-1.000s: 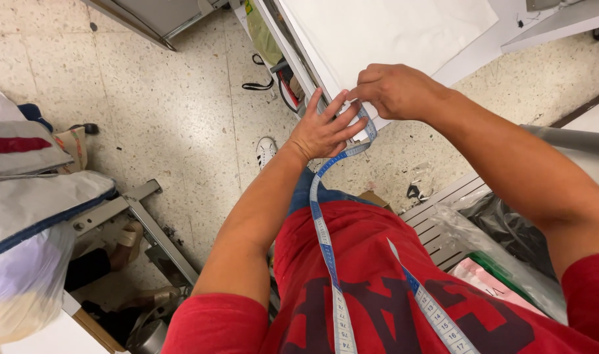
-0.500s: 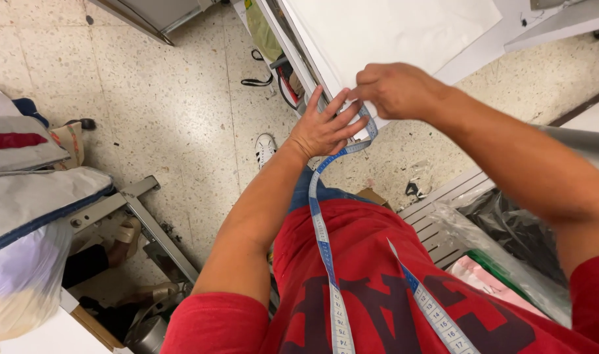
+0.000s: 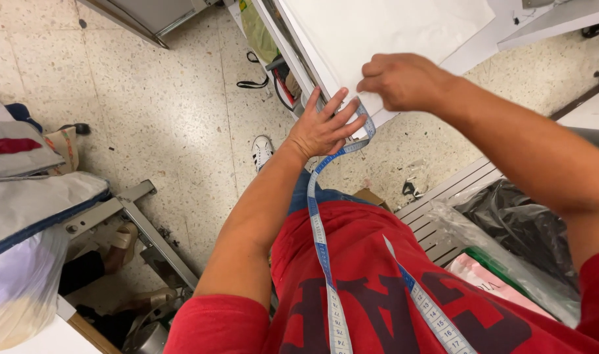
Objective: The person is measuring and marking a white garment on a workbench using a measuring tape and tailor's chalk.
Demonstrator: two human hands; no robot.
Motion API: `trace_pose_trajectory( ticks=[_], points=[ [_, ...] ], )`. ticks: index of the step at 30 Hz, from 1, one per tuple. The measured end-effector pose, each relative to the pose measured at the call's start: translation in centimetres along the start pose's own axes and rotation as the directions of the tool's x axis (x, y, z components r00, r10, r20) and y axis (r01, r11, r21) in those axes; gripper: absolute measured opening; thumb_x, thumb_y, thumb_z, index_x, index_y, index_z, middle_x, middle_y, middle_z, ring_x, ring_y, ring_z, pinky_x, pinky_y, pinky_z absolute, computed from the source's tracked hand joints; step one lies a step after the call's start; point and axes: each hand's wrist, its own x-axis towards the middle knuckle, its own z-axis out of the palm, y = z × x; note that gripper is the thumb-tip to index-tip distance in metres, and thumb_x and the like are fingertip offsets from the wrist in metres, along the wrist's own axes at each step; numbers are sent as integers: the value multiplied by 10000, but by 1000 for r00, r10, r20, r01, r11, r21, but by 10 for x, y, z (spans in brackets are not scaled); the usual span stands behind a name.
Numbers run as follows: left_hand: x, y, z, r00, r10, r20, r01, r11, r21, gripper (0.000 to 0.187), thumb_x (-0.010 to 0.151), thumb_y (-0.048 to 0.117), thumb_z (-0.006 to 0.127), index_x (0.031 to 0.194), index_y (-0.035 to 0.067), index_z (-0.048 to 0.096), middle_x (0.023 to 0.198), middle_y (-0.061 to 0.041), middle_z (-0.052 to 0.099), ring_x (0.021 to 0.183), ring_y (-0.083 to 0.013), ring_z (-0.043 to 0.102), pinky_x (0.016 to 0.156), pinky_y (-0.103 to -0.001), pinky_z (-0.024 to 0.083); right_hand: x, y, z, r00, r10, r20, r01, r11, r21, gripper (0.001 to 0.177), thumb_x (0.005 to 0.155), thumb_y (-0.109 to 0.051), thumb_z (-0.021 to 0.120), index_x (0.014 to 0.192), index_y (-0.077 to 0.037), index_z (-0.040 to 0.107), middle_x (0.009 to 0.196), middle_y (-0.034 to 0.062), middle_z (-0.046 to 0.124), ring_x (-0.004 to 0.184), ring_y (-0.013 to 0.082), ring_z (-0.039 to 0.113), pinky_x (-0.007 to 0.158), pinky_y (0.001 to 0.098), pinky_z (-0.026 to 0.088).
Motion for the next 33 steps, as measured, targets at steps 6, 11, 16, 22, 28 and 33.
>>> trace_pose_trajectory(
  ticks=[6, 11, 16, 22, 28, 33],
  points=[
    [3, -2, -1, 1000, 16, -25, -16, 999, -28, 797, 790, 431, 782, 1489, 239, 451, 1510, -95, 470, 1444, -375, 383, 971, -676, 531, -27, -1, -7, 984, 26, -175, -32, 999, -33, 400, 907, -53, 642, 1293, -122, 718, 1073, 43, 690, 1021, 267, 644, 627, 423, 587],
    [18, 18, -11, 941, -201, -274, 168, 976, -138, 622, 848, 174, 445, 1461, 253, 519, 1455, -97, 523, 1407, -398, 472, 969, -543, 509, -78, -41, 55, 628, 773, -88, 112, 21, 993, 265, 837, -25, 529, 1098, -45, 565, 814, 136, 597, 686, 272, 651, 602, 359, 533],
    [15, 12, -16, 968, -173, -183, 139, 973, -186, 658, 831, 168, 482, 1481, 257, 536, 1491, -109, 509, 1405, -391, 488, 968, -451, 518, -44, -112, 137, 438, 874, 213, -36, -220, 975, 276, 985, -327, 710, 1077, -89, 606, 727, 51, 537, 496, 142, 510, 396, 280, 338],
    [24, -5, -44, 980, -195, -29, 190, 975, -115, 728, 764, 196, 569, 1492, 176, 552, 1534, -119, 515, 1441, -371, 459, 1130, -469, 415, -52, -120, 134, 448, 878, 168, -120, -127, 985, 265, 990, -334, 717, 917, -87, 782, 698, 82, 626, 651, 150, 584, 566, 308, 482],
    [35, -7, -64, 966, -260, -8, 256, 957, -138, 604, 732, 201, 588, 1326, 124, 662, 1437, -91, 585, 1437, -351, 468, 1217, -499, 323, -115, -113, 115, 454, 825, 335, -541, -43, 840, 452, 994, -455, 618, 982, -48, 816, 1016, 235, 770, 1072, 417, 697, 913, 496, 520],
    [37, 0, -67, 938, -253, 236, 293, 944, -154, 870, 751, 294, 603, 1590, 141, 433, 1669, -97, 367, 1557, -338, 292, 1266, -533, 205, -136, -116, 130, 439, 782, 442, -674, -39, 738, 509, 940, -507, 614, 897, -54, 844, 939, 258, 778, 1052, 442, 711, 923, 483, 537]
  ],
)
